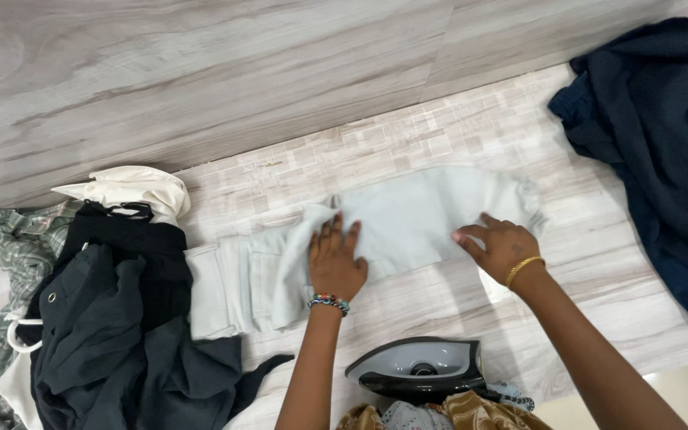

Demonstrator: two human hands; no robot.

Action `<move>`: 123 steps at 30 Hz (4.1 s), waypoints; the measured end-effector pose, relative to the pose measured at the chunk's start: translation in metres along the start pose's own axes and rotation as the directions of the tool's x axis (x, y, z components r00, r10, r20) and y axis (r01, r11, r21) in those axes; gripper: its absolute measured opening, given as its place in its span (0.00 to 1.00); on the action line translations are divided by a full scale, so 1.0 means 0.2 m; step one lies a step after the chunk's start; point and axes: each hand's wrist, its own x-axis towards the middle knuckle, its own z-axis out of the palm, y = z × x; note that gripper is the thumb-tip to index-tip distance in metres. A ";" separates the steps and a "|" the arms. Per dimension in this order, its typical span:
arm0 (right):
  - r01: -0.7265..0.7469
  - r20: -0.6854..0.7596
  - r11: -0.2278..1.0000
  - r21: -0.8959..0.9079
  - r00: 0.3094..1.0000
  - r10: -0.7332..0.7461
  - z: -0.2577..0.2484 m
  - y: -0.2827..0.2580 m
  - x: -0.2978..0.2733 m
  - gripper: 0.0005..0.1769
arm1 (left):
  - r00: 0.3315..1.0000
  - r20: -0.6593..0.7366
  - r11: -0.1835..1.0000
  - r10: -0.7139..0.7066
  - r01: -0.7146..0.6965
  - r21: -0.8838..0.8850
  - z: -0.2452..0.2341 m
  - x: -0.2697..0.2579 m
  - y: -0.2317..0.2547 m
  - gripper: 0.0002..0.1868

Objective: The person irons a pair of white pants on a tiled floor, smoothing the fabric and using an iron to remove wrinkles. After finishing the pants, the person picks up a dark blue shirt and begins ironing it in the same manner.

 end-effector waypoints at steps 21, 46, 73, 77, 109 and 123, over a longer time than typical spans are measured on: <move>0.226 0.403 0.970 -0.087 0.899 -0.173 -0.48 0.07 0.33 0.47 | 0.961 0.248 0.992 0.125 -0.128 -0.003 0.19 0.14 0.43 0.72; 0.188 0.091 0.968 -0.166 0.980 -0.174 0.18 -0.14 0.20 0.49 | 0.994 0.088 0.970 0.070 -0.047 -0.239 -0.19 -0.25 0.20 0.28; 0.481 0.464 0.869 0.120 0.747 -0.477 0.07 -0.49 -0.81 0.40 | 0.649 -0.115 0.642 -0.752 0.681 -0.352 -0.13 -0.40 -0.47 0.35; 0.290 0.226 0.897 0.333 0.899 -0.374 -0.18 -0.60 -0.69 0.35 | 0.619 0.093 0.494 -0.780 0.700 -0.516 -0.01 -0.41 -0.49 0.41; 0.466 0.046 0.864 -0.191 0.883 -0.466 0.00 -1.10 -0.31 0.30 | 0.913 -0.305 0.962 -0.271 0.265 -0.062 -0.04 -0.34 -0.13 0.36; 0.306 0.156 0.930 -0.205 0.948 -0.278 -0.17 -0.90 -0.24 0.29 | 0.933 -0.237 0.962 -0.272 0.255 -0.100 0.11 -0.38 -0.21 0.33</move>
